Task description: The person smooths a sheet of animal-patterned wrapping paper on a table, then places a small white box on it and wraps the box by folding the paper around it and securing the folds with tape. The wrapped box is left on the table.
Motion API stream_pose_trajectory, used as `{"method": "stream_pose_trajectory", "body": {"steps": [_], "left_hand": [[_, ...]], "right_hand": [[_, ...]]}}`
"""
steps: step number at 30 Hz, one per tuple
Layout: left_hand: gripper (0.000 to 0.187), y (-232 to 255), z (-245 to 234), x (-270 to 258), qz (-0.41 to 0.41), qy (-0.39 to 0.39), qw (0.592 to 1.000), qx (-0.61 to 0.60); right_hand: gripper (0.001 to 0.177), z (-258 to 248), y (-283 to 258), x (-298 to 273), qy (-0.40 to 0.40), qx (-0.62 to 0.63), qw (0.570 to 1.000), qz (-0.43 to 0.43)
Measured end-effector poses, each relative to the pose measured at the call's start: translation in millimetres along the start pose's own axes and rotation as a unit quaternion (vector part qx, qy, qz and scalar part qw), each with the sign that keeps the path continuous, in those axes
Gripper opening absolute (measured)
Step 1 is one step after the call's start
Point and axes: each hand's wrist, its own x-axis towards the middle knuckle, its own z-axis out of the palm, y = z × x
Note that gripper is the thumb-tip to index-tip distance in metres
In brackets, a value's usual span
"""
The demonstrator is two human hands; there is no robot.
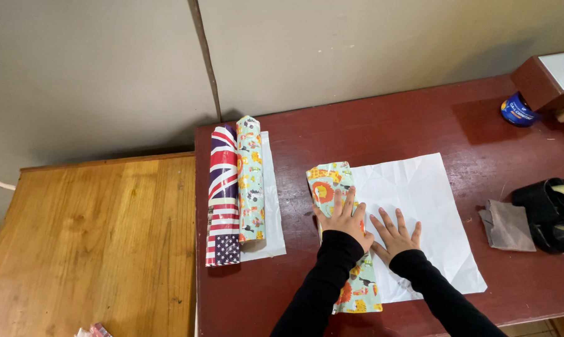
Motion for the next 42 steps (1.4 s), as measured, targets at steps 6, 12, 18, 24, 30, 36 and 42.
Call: {"method": "stream_pose_trajectory", "body": {"steps": [6, 12, 18, 24, 30, 36, 42], "left_hand": [[0.078, -18.8, -6.9, -7.7, 0.004, 0.006, 1.0, 0.002], [0.087, -17.1, 0.7, -8.1, 0.02, 0.049, 0.999, 0.011], [0.088, -8.4, 15.4, -1.3, -0.009, 0.02, 0.999, 0.039], [0.087, 4.5, 15.7, 2.6, -0.037, 0.023, 0.999, 0.026], [0.088, 42.4, 18.8, 12.3, -0.078, 0.061, 0.995, -0.004], [0.089, 91.2, 32.0, 25.4, -0.093, 0.068, 0.993, -0.009], [0.094, 137.2, 49.2, 38.8, -0.048, 0.065, 0.996, -0.045]], "right_hand": [[0.076, 1.7, -15.2, 6.0, 0.01, 0.029, 0.999, -0.013], [0.064, 19.0, 6.8, 12.7, 0.178, 0.179, 0.967, -0.015], [0.048, 20.9, 151.9, 27.3, 0.41, 0.224, 0.883, -0.034], [0.084, 9.7, 323.9, 14.0, 0.405, 0.005, 0.879, 0.252], [0.099, 3.4, 397.9, 8.6, 0.249, 0.16, 0.939, 0.176], [0.093, 3.1, 368.0, 8.6, 0.292, 0.257, 0.912, 0.129], [0.094, -32.7, 304.7, 18.3, 0.193, 0.289, 0.927, 0.14]]}}
